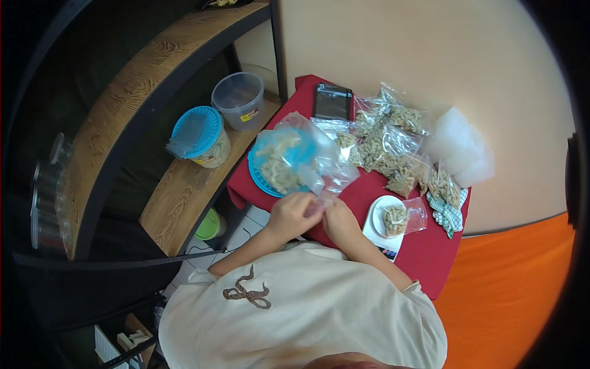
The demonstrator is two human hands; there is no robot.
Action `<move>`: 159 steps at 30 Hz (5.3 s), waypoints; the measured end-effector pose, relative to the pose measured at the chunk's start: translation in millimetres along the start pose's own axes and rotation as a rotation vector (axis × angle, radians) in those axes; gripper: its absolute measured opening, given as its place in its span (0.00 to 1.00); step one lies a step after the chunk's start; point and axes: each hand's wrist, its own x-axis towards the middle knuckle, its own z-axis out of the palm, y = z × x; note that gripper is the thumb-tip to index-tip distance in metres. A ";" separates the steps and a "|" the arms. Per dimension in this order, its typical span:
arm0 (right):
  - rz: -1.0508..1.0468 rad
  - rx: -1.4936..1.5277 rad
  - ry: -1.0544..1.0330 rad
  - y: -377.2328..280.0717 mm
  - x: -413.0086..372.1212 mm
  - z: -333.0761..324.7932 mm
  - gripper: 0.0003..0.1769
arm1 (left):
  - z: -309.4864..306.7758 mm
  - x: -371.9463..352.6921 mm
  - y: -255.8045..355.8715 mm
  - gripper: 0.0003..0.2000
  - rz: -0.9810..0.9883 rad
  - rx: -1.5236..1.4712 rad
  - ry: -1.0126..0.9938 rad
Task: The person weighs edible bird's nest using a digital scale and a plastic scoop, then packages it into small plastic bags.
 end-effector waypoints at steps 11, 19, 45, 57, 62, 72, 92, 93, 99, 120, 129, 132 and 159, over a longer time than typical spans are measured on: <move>-0.264 -0.326 0.030 4.2 81.6 41.9 0.38 | -56.8 27.9 -193.2 0.13 -0.653 -0.552 0.221; -0.190 -0.477 -0.020 -16.5 105.0 53.1 0.30 | -41.3 52.0 -222.5 0.12 -0.811 -0.723 -0.290; -0.008 -0.495 -0.004 -12.3 88.8 51.0 0.30 | -31.0 49.7 -234.8 0.07 -0.474 -0.516 -0.049; -0.083 -0.520 0.080 -2.6 114.5 64.7 0.31 | -16.1 49.8 -214.0 0.07 -0.435 -0.633 0.083; -0.029 -0.444 0.091 -14.0 102.1 36.1 0.27 | -9.2 46.5 -214.6 0.10 -0.402 -0.612 0.173; 0.161 -0.383 0.233 16.3 103.8 87.0 0.29 | -2.4 45.8 -219.4 0.08 -0.382 -0.602 0.182; -0.266 -0.575 0.058 -9.6 97.9 32.0 0.22 | -2.0 50.2 -214.8 0.08 -0.441 -0.699 0.204; -0.298 -0.580 0.061 -3.8 96.1 38.9 0.32 | -3.6 52.4 -211.6 0.08 -0.430 -0.709 0.210; -0.105 -0.444 -0.016 1.4 78.8 35.4 0.37 | -5.0 50.6 -209.3 0.08 -0.429 -0.725 0.218; 0.205 -0.272 0.250 -10.9 20.9 37.6 0.32 | -1.6 49.4 -208.8 0.07 -0.440 -0.758 0.267; 0.164 -0.075 0.322 1.3 26.6 46.6 0.34 | -2.1 49.8 -211.0 0.07 -0.490 -0.803 0.263; 0.107 -0.256 0.359 7.3 38.4 50.0 0.36 | -2.8 48.5 -212.7 0.07 -0.535 -0.862 0.246; 0.580 1.486 0.023 12.9 80.8 49.9 0.20 | 0.2 53.8 -206.6 0.08 -0.535 -0.923 0.286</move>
